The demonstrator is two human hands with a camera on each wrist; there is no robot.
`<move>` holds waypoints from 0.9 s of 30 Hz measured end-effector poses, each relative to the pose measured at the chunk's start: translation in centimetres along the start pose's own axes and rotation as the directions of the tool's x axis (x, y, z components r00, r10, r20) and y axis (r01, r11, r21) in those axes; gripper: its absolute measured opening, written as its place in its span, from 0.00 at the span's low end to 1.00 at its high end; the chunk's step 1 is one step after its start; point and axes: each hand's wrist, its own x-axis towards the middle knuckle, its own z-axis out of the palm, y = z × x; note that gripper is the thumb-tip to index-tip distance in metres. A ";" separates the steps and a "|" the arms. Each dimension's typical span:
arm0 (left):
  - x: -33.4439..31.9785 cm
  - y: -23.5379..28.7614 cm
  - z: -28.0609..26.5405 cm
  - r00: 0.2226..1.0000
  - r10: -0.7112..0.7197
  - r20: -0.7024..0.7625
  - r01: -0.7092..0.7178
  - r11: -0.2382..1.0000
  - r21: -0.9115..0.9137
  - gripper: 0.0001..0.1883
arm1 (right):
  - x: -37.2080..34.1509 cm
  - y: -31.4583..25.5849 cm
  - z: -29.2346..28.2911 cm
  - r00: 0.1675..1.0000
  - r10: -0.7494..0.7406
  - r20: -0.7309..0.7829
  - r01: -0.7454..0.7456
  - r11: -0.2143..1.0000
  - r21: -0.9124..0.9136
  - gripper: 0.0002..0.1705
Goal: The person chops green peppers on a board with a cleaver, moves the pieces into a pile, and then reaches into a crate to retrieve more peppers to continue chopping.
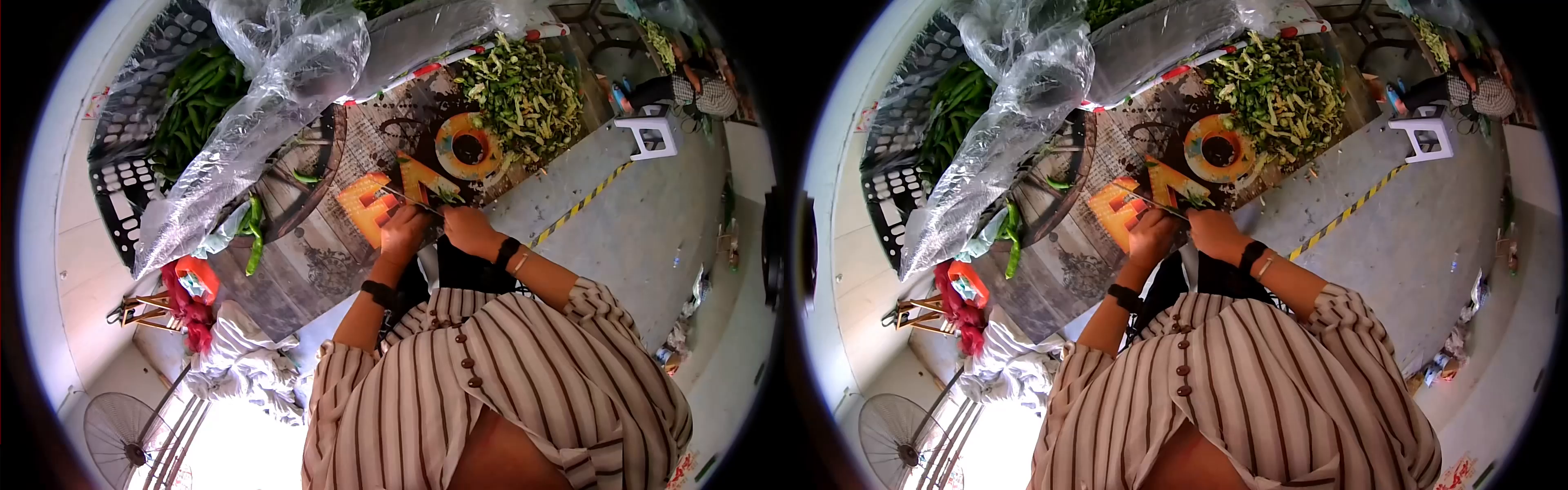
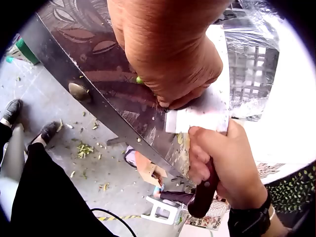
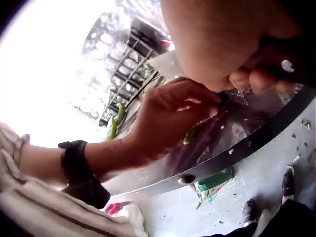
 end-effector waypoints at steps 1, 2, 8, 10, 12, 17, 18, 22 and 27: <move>-0.3 -0.1 0.3 1.000 -0.005 -0.002 0.005 1.000 -0.001 0.06 | 0.5 -0.3 0.1 1.000 0.004 -0.019 -0.003 1.000 0.020 0.08; -0.5 -0.4 0.6 1.000 -0.013 0.012 0.012 1.000 0.003 0.07 | 0.9 -0.5 0.3 1.000 0.001 -0.018 0.000 1.000 0.020 0.08; -0.5 -0.7 0.1 0.998 0.057 -0.015 -0.057 0.998 0.014 0.09 | 2.1 0.0 0.5 0.990 -0.050 -0.132 0.058 0.997 0.056 0.08; -0.4 -0.8 -0.2 0.997 0.078 -0.028 -0.079 0.996 -0.036 0.09 | 2.1 0.1 -0.5 0.997 0.017 -0.072 -0.016 1.000 0.012 0.08; -0.7 -0.9 -0.3 0.999 0.054 0.006 -0.053 0.996 -0.065 0.08 | 1.0 0.0 -1.4 0.996 -0.008 -0.088 0.007 1.000 -0.014 0.08; -0.8 -0.6 0.2 1.000 0.002 -0.020 -0.002 0.999 -0.035 0.07 | -1.2 -0.5 -2.0 0.998 -0.052 -0.019 0.051 0.997 -0.054 0.07; -0.8 -0.6 0.1 1.000 -0.012 -0.013 0.012 1.000 -0.017 0.07 | -1.3 -0.6 -1.9 0.999 -0.052 -0.017 0.051 0.997 -0.054 0.07; -0.9 -0.6 0.3 0.999 0.006 -0.046 -0.007 1.000 -0.021 0.06 | -1.5 -0.8 -1.2 1.000 0.017 0.016 -0.016 0.998 -0.066 0.08; -1.0 -0.4 0.3 0.996 -0.059 -0.065 0.056 0.997 -0.047 0.07 | -0.4 -0.4 0.5 0.999 0.041 0.031 -0.040 0.998 -0.045 0.07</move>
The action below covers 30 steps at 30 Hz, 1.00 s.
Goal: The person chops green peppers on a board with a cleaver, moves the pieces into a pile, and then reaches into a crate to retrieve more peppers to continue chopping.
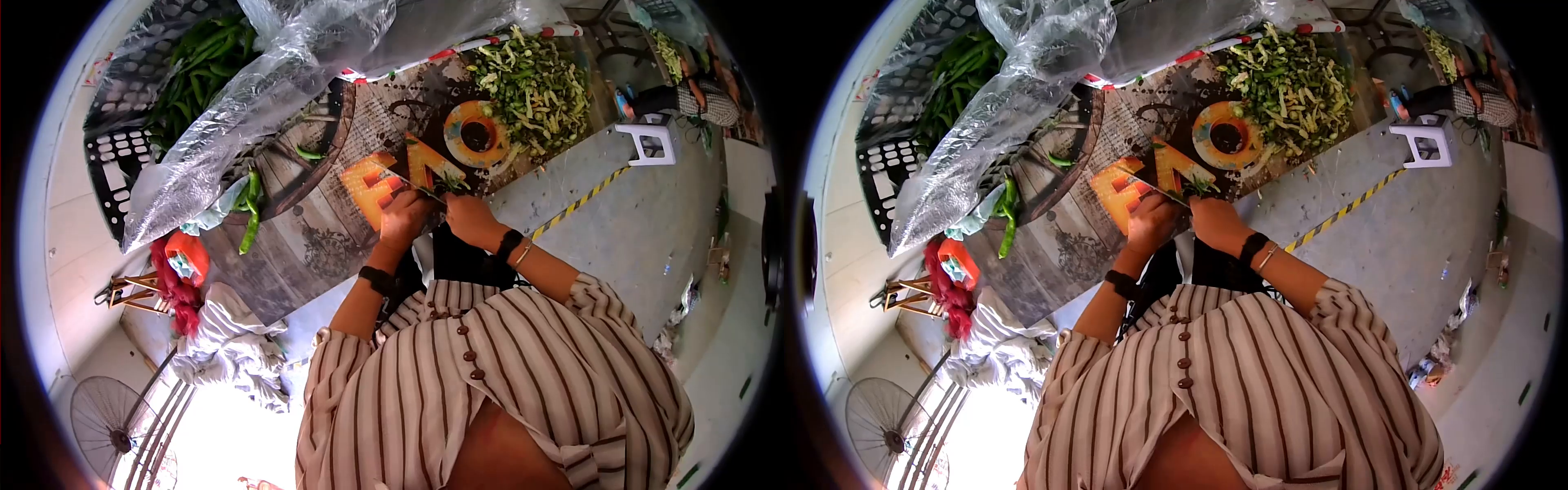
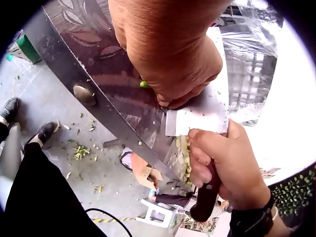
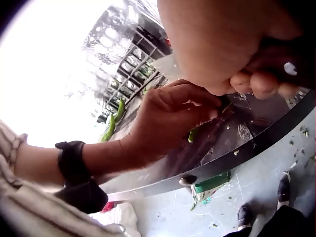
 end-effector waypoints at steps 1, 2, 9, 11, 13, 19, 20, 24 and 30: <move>-0.1 -0.1 0.0 1.000 -0.005 0.005 0.005 1.000 0.001 0.07 | 0.6 -0.2 0.2 0.999 -0.023 -0.039 0.024 0.999 0.029 0.07; -0.2 -0.2 -0.1 0.999 0.018 0.030 -0.018 1.000 -0.009 0.07 | 0.9 -0.6 0.5 0.996 -0.040 -0.084 0.045 0.997 0.061 0.07; 0.1 -0.1 -0.7 0.997 0.069 0.018 -0.068 0.995 -0.066 0.07 | 3.1 -0.7 -0.5 0.988 -0.045 -0.148 0.057 0.995 0.080 0.08; 0.3 -0.2 -0.6 0.996 0.086 -0.005 -0.086 0.996 -0.034 0.07 | 2.3 0.1 -0.7 0.992 -0.019 -0.125 0.024 0.999 0.037 0.09; 0.0 -0.3 -0.4 0.995 0.098 -0.020 -0.098 0.995 -0.008 0.07 | 0.8 0.0 -1.5 0.996 -0.040 -0.078 0.040 0.999 0.002 0.09; -0.3 -0.5 -0.4 0.999 0.032 0.010 -0.032 0.999 0.013 0.07 | -0.8 0.2 -1.3 0.998 -0.053 0.029 0.055 0.997 -0.047 0.09; -0.4 -0.6 -0.3 1.000 0.029 0.004 -0.029 1.000 0.005 0.07 | -0.8 0.2 -1.0 0.999 -0.026 0.043 0.029 0.998 -0.061 0.08; -0.5 -0.4 -0.4 0.999 -0.035 0.028 0.035 0.999 0.016 0.08 | 0.9 -0.8 0.5 0.999 -0.044 -0.024 0.044 0.999 -0.017 0.08; -0.7 -0.4 -0.6 1.000 0.011 0.023 -0.011 1.000 0.015 0.09 | 4.4 -1.7 0.5 0.982 -0.142 -0.128 0.141 0.990 -0.015 0.07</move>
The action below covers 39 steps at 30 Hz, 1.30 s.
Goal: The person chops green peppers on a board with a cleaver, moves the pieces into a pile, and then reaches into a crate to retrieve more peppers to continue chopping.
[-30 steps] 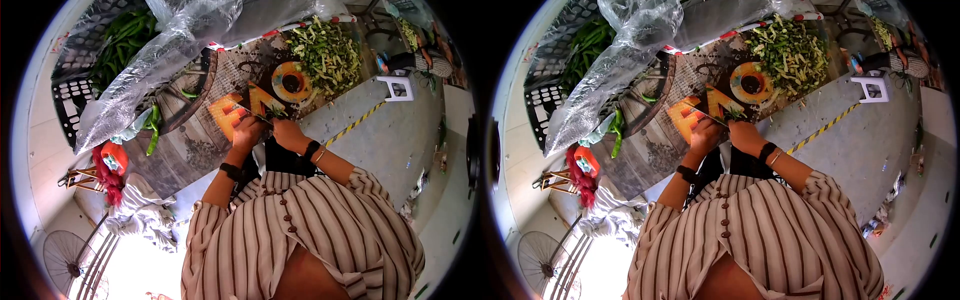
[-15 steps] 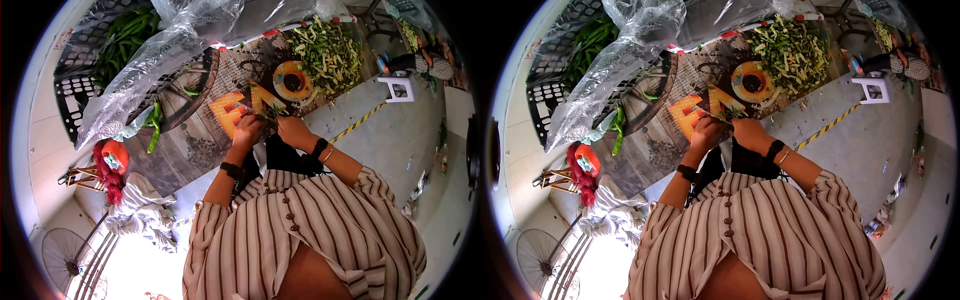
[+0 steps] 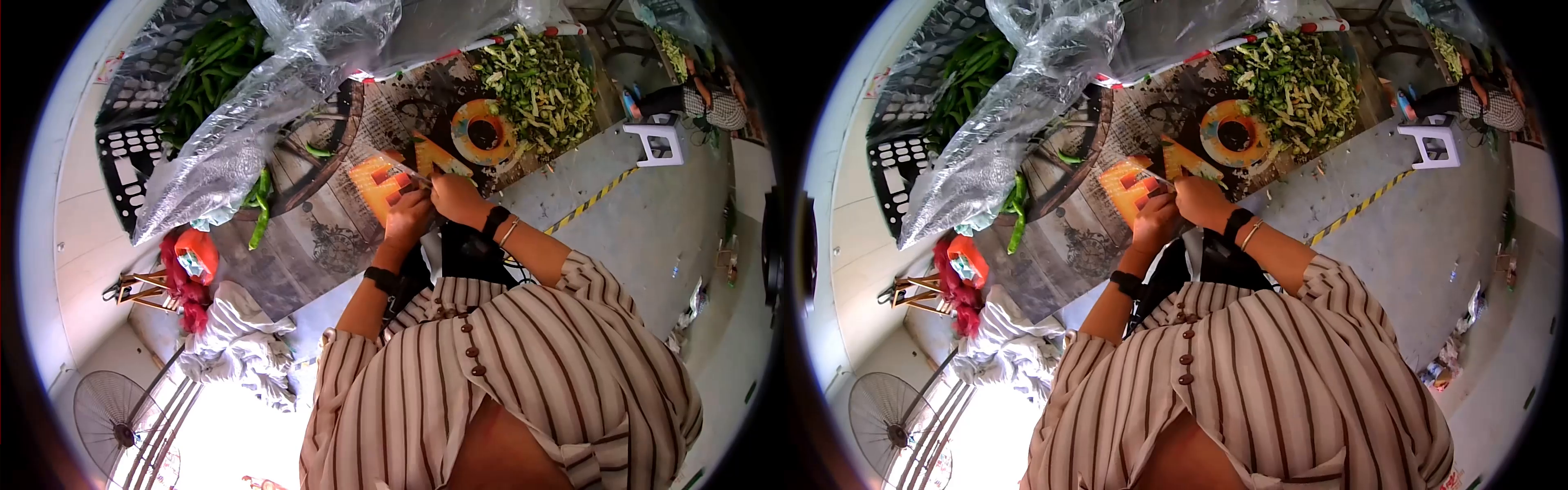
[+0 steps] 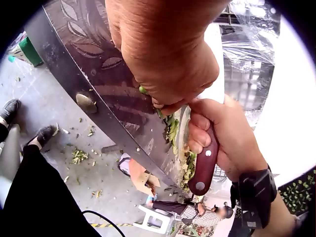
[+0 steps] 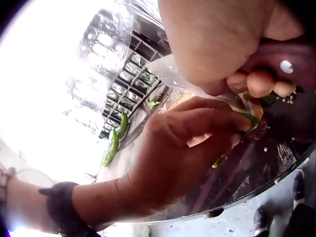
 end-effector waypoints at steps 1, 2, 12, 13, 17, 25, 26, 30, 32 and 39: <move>0.0 0.0 -0.2 1.000 0.006 0.012 -0.006 1.000 -0.024 0.08 | -0.2 0.2 -0.4 1.000 0.013 0.006 -0.013 1.000 0.005 0.08; 0.2 -0.1 -0.3 1.000 0.009 0.003 -0.009 1.000 -0.022 0.08 | -0.3 0.5 -0.8 1.000 0.026 0.015 -0.026 1.000 0.006 0.08; 0.0 -0.5 -0.1 1.000 -0.006 -0.016 0.006 1.000 -0.022 0.07 | -4.3 0.3 -2.0 0.975 0.128 0.183 -0.127 0.992 -0.021 0.07; -0.1 -0.4 -0.1 0.999 -0.012 -0.030 0.011 0.999 -0.031 0.07 | -4.2 0.0 -1.5 0.978 0.136 0.159 -0.139 0.990 0.012 0.07; 0.0 -0.3 -0.1 0.999 -0.034 0.003 0.034 0.999 -0.027 0.08 | -1.6 -0.5 -0.2 0.988 0.095 0.125 -0.100 0.994 0.038 0.07; -0.2 0.0 -0.5 0.998 0.065 0.013 -0.065 0.997 -0.030 0.09 | -1.9 0.7 -1.3 0.998 0.045 0.044 -0.045 0.999 -0.009 0.08; -0.2 -0.1 -0.3 0.998 0.065 -0.014 -0.066 0.998 -0.019 0.09 | -2.6 0.6 -1.8 0.998 0.050 0.042 -0.049 0.998 -0.032 0.08; -0.5 -0.4 -0.2 0.999 0.048 0.014 -0.048 0.997 0.053 0.09 | -4.9 0.7 -2.1 0.981 0.073 0.177 -0.060 0.995 -0.076 0.07; -0.6 -0.2 -0.3 1.000 0.023 0.011 -0.023 0.999 0.030 0.09 | -5.0 0.4 -1.8 0.982 0.075 0.171 -0.065 0.996 -0.062 0.07; -0.6 0.3 -0.8 0.999 0.016 0.034 -0.015 0.999 -0.042 0.09 | -1.1 -1.1 0.7 0.998 0.025 0.064 -0.027 1.000 0.017 0.07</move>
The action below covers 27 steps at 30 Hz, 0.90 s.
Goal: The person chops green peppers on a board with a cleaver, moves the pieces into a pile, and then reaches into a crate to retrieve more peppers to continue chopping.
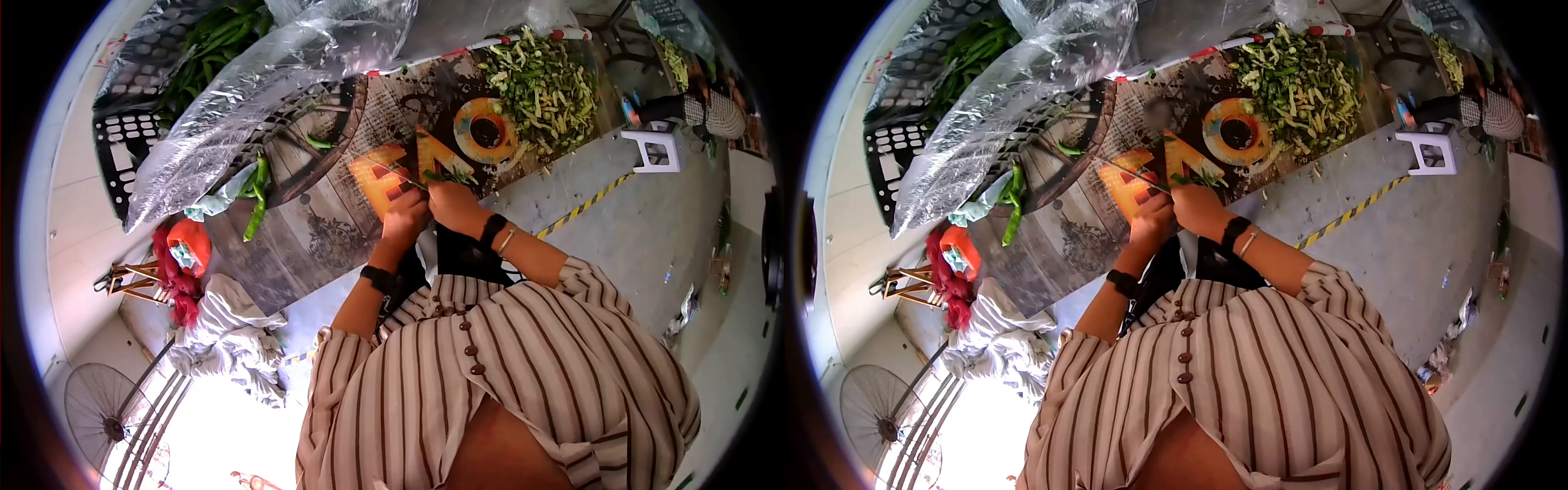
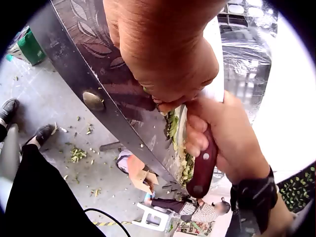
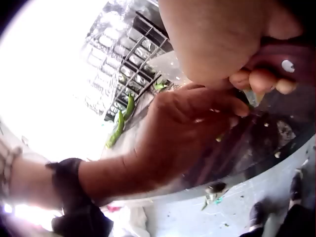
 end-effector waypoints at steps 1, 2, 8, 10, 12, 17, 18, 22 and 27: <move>-0.1 0.0 -0.1 1.000 0.005 0.000 -0.005 1.000 0.008 0.09 | 0.3 0.2 0.0 1.000 -0.005 -0.007 0.005 1.000 0.003 0.07; -0.1 -0.2 -0.3 0.999 0.039 0.008 -0.039 0.999 0.016 0.09 | 0.6 0.5 -0.1 0.999 -0.032 -0.026 0.032 0.999 0.013 0.08; 0.2 -0.5 0.5 1.000 0.024 -0.015 -0.024 0.999 0.032 0.07 | -2.0 0.6 -3.3 0.998 0.034 0.051 -0.033 0.999 -0.033 0.08; 0.3 -0.5 0.6 1.000 0.027 -0.013 -0.026 0.999 0.043 0.07 | -3.0 1.0 -3.3 0.995 0.036 0.091 -0.032 0.998 -0.045 0.08; 0.4 -0.6 0.5 1.000 0.028 -0.013 -0.027 0.998 0.063 0.07 | -3.2 1.0 -3.1 0.991 0.029 0.130 -0.022 0.998 -0.054 0.08; 0.1 -0.2 0.3 1.000 -0.019 -0.005 0.019 0.999 0.033 0.06 | -1.3 0.3 -0.9 0.996 0.053 0.074 -0.053 0.999 -0.003 0.07; -0.2 -0.5 0.6 1.000 -0.013 -0.007 0.013 0.999 0.038 0.06 | -0.6 0.2 -0.6 0.997 0.049 0.067 -0.049 0.999 -0.003 0.07; -0.4 -0.6 0.4 0.999 0.005 0.046 -0.006 1.000 0.018 0.07 | 1.1 0.1 -0.8 0.995 -0.070 -0.071 0.071 0.997 0.009 0.06; -0.7 -1.0 1.1 0.999 0.033 -0.010 -0.034 0.998 -0.048 0.09 | -2.1 0.8 -2.7 1.000 -0.005 -0.020 0.005 1.000 0.001 0.09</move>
